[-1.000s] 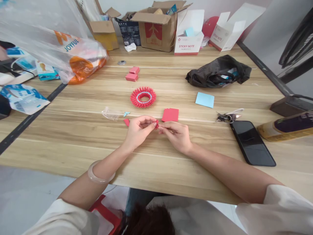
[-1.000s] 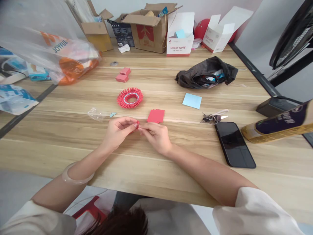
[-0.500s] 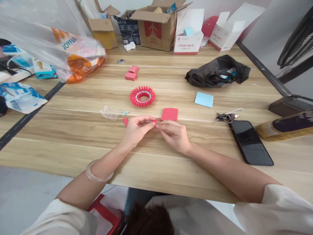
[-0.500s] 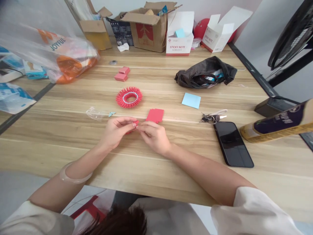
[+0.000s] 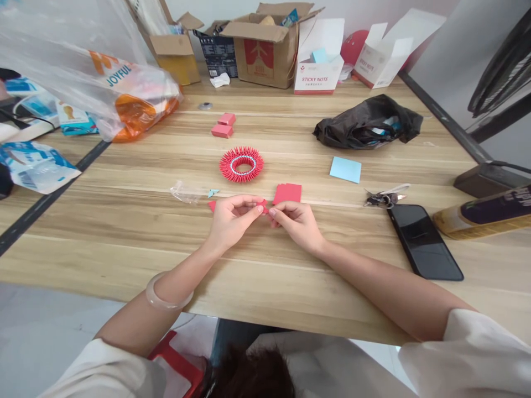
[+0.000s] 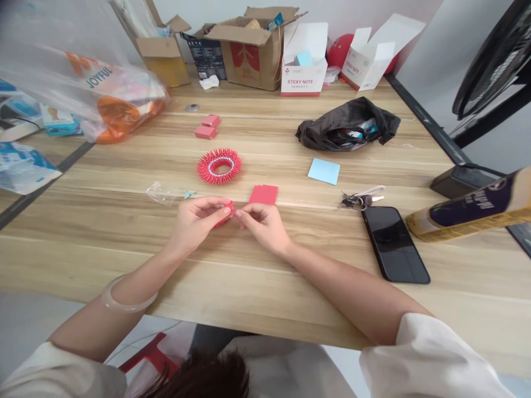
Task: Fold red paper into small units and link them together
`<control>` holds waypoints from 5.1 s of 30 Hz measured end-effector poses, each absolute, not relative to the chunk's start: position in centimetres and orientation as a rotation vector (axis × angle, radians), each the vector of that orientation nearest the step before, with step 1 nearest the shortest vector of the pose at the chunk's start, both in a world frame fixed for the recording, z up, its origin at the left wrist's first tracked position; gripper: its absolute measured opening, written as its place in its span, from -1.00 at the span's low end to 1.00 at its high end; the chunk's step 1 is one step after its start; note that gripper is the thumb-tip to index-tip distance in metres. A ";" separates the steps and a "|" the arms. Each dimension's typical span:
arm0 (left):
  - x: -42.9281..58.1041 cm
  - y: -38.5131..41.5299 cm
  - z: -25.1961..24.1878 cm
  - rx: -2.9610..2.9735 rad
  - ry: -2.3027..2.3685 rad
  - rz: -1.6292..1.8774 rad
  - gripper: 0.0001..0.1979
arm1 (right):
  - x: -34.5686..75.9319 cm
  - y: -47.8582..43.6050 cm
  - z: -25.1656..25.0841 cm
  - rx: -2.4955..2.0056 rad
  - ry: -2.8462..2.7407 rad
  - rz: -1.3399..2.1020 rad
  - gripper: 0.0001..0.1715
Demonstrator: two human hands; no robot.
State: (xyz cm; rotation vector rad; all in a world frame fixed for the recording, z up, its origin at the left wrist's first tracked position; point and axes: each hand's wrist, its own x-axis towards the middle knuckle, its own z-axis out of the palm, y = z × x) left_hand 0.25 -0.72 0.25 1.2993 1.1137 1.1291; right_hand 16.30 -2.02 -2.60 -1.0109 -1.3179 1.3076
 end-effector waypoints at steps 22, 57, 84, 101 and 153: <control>0.7 -1.4 0.9 1.363 1.091 0.993 -0.70 | 16.1 -1.9 -2.4 -0.943 -1.184 1.332 -0.74; 0.4 -1.2 -0.7 1.535 1.136 1.056 -0.85 | 16.1 -2.3 -2.9 -0.988 -1.417 1.003 -0.86; 0.8 -1.3 -0.1 1.471 0.975 0.913 -0.81 | 16.3 -1.7 -2.4 -0.919 -1.142 1.407 -0.75; 0.5 -0.9 0.2 1.291 1.159 1.096 -0.74 | 16.1 -1.7 -2.4 -1.026 -1.295 1.378 -0.68; 0.2 -1.3 0.1 1.811 1.179 0.912 -0.89 | 16.2 -1.7 -2.7 -1.070 -1.470 1.309 -0.81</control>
